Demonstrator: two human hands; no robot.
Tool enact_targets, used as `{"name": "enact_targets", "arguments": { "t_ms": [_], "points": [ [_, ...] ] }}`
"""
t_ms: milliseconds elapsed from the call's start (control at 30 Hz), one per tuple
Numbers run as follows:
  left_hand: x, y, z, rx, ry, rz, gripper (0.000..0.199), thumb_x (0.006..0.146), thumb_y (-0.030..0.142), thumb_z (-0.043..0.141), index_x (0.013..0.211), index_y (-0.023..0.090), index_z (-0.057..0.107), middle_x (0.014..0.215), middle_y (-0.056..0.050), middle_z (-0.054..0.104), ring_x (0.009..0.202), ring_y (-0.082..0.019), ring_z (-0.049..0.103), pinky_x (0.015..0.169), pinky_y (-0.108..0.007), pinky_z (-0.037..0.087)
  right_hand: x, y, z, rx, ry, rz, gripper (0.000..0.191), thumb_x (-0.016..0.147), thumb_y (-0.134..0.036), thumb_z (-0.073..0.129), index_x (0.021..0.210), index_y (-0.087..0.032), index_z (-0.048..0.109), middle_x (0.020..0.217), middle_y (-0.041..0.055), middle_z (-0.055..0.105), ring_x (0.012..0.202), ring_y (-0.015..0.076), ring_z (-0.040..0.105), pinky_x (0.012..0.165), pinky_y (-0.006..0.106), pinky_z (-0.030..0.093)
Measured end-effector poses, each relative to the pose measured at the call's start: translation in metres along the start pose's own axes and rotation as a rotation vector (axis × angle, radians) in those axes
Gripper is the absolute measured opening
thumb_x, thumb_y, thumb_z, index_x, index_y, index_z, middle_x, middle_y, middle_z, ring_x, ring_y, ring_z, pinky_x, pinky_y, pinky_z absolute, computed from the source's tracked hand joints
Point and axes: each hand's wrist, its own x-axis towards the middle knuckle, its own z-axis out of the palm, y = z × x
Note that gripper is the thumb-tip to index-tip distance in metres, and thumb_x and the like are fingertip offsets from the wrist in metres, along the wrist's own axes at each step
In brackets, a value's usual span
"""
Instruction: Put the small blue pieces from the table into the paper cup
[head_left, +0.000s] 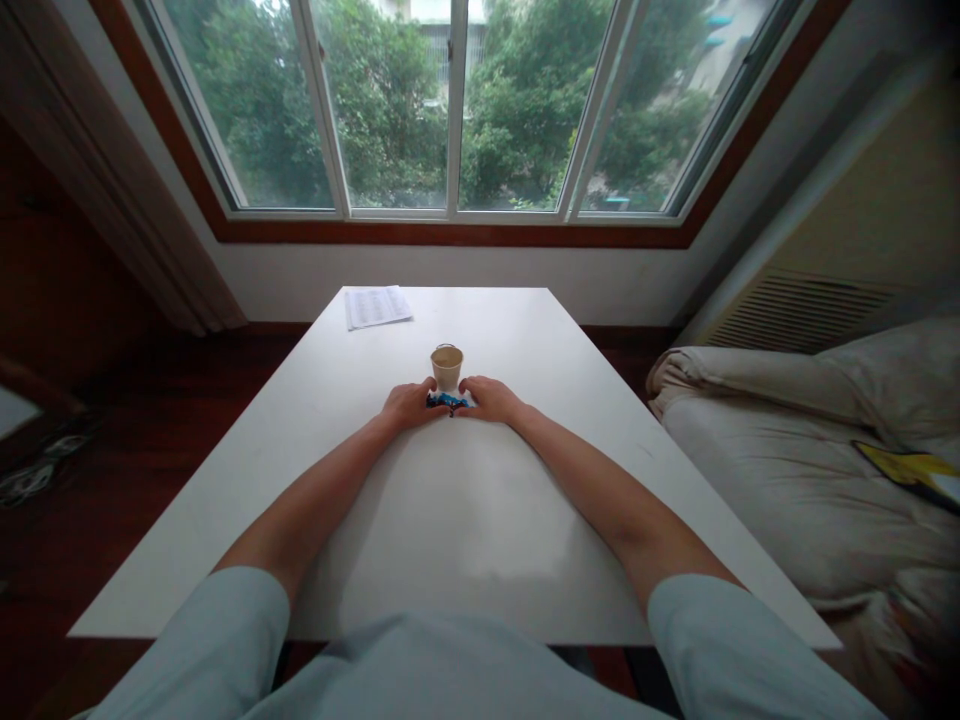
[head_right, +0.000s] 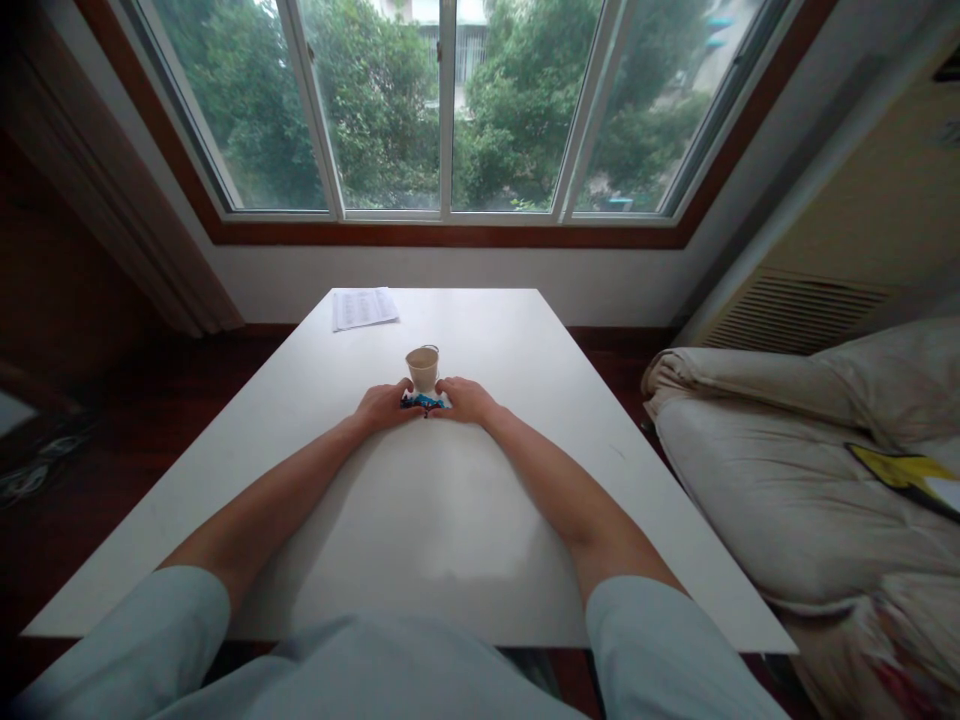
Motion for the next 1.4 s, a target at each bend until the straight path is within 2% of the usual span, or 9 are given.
{"name": "enact_targets", "arguments": {
  "t_ms": [233, 367, 467, 667, 867, 1000, 1067, 1233, 1400],
  "points": [
    [-0.002, 0.005, -0.001, -0.052, 0.042, -0.034, 0.054, 0.088, 0.070, 0.053, 0.119, 0.025, 0.056, 0.092, -0.006, 0.073, 0.086, -0.026, 0.069, 0.072, -0.030, 0.041, 0.004, -0.002, 0.000, -0.019, 0.002, 0.092, 0.047, 0.087, -0.063, 0.066, 0.110, -0.022, 0.062, 0.091, 0.0049, 0.068, 0.087, 0.0218, 0.061, 0.072, 0.029, 0.036],
    [-0.006, 0.007, -0.004, -0.078, 0.057, -0.025, 0.052, 0.087, 0.068, 0.057, 0.117, 0.025, 0.057, 0.091, -0.005, 0.073, 0.083, -0.024, 0.068, 0.070, -0.030, 0.041, 0.000, -0.006, -0.002, -0.005, 0.021, 0.105, 0.047, 0.088, -0.062, 0.066, 0.112, -0.022, 0.064, 0.095, 0.0053, 0.068, 0.087, 0.0206, 0.061, 0.075, 0.029, 0.038],
    [-0.008, 0.006, -0.005, -0.114, 0.075, -0.032, 0.043, 0.090, 0.060, 0.058, 0.115, 0.026, 0.058, 0.090, -0.005, 0.072, 0.083, -0.023, 0.067, 0.070, -0.030, 0.041, -0.004, -0.011, -0.003, -0.013, 0.019, 0.099, 0.052, 0.086, -0.064, 0.066, 0.116, -0.022, 0.064, 0.100, 0.0071, 0.067, 0.093, 0.0219, 0.061, 0.081, 0.030, 0.040],
    [-0.008, -0.003, -0.009, -0.229, 0.087, -0.115, 0.026, 0.096, 0.042, 0.052, 0.116, 0.026, 0.058, 0.080, 0.000, 0.069, 0.073, -0.018, 0.063, 0.065, -0.028, 0.038, -0.002, -0.027, -0.005, -0.095, -0.014, 0.216, 0.062, 0.084, -0.070, 0.065, 0.122, -0.022, 0.062, 0.108, 0.0106, 0.067, 0.101, 0.0255, 0.061, 0.086, 0.033, 0.041],
    [-0.012, -0.013, -0.013, -0.233, 0.100, -0.150, 0.023, 0.096, 0.038, 0.049, 0.107, 0.025, 0.066, 0.084, -0.002, 0.071, 0.075, -0.018, 0.063, 0.066, -0.027, 0.038, -0.001, -0.034, 0.002, -0.119, 0.030, 0.277, 0.050, 0.093, -0.066, 0.055, 0.115, -0.022, 0.062, 0.103, 0.0093, 0.068, 0.098, 0.0241, 0.061, 0.082, 0.032, 0.041],
    [-0.013, -0.017, -0.014, -0.269, 0.076, -0.083, 0.026, 0.093, 0.040, 0.052, 0.103, 0.025, 0.070, 0.081, -0.002, 0.069, 0.072, -0.017, 0.060, 0.066, -0.027, 0.040, -0.004, -0.021, -0.001, -0.004, 0.051, 0.234, 0.042, 0.093, -0.058, 0.060, 0.117, -0.023, 0.063, 0.100, 0.0067, 0.067, 0.091, 0.0214, 0.060, 0.078, 0.031, 0.040],
    [-0.013, -0.020, -0.015, -0.306, 0.063, -0.051, 0.027, 0.091, 0.041, 0.054, 0.105, 0.025, 0.071, 0.078, -0.001, 0.068, 0.070, -0.016, 0.059, 0.066, -0.027, 0.041, -0.007, -0.010, -0.006, 0.085, 0.040, 0.167, 0.040, 0.092, -0.052, 0.064, 0.120, -0.024, 0.064, 0.091, 0.0038, 0.065, 0.086, 0.0197, 0.058, 0.077, 0.030, 0.040],
    [-0.014, -0.034, -0.022, -0.442, -0.043, 0.013, 0.040, 0.086, 0.040, 0.060, 0.122, 0.025, 0.067, 0.081, 0.001, 0.064, 0.071, -0.014, 0.057, 0.068, -0.026, 0.044, -0.016, 0.013, -0.017, 0.120, 0.048, 0.086, 0.047, 0.082, -0.050, 0.077, 0.119, -0.022, 0.068, 0.091, 0.0045, 0.061, 0.088, 0.0203, 0.054, 0.082, 0.031, 0.041],
    [-0.015, -0.042, -0.029, -0.417, -0.059, 0.172, 0.056, 0.076, 0.041, 0.072, 0.129, 0.025, 0.065, 0.094, -0.002, 0.063, 0.081, -0.016, 0.057, 0.075, -0.027, 0.046, -0.016, 0.009, -0.014, 0.054, 0.079, 0.131, 0.037, 0.087, -0.048, 0.073, 0.113, -0.022, 0.071, 0.097, 0.0074, 0.061, 0.094, 0.0217, 0.054, 0.085, 0.032, 0.040]
  ]
}}
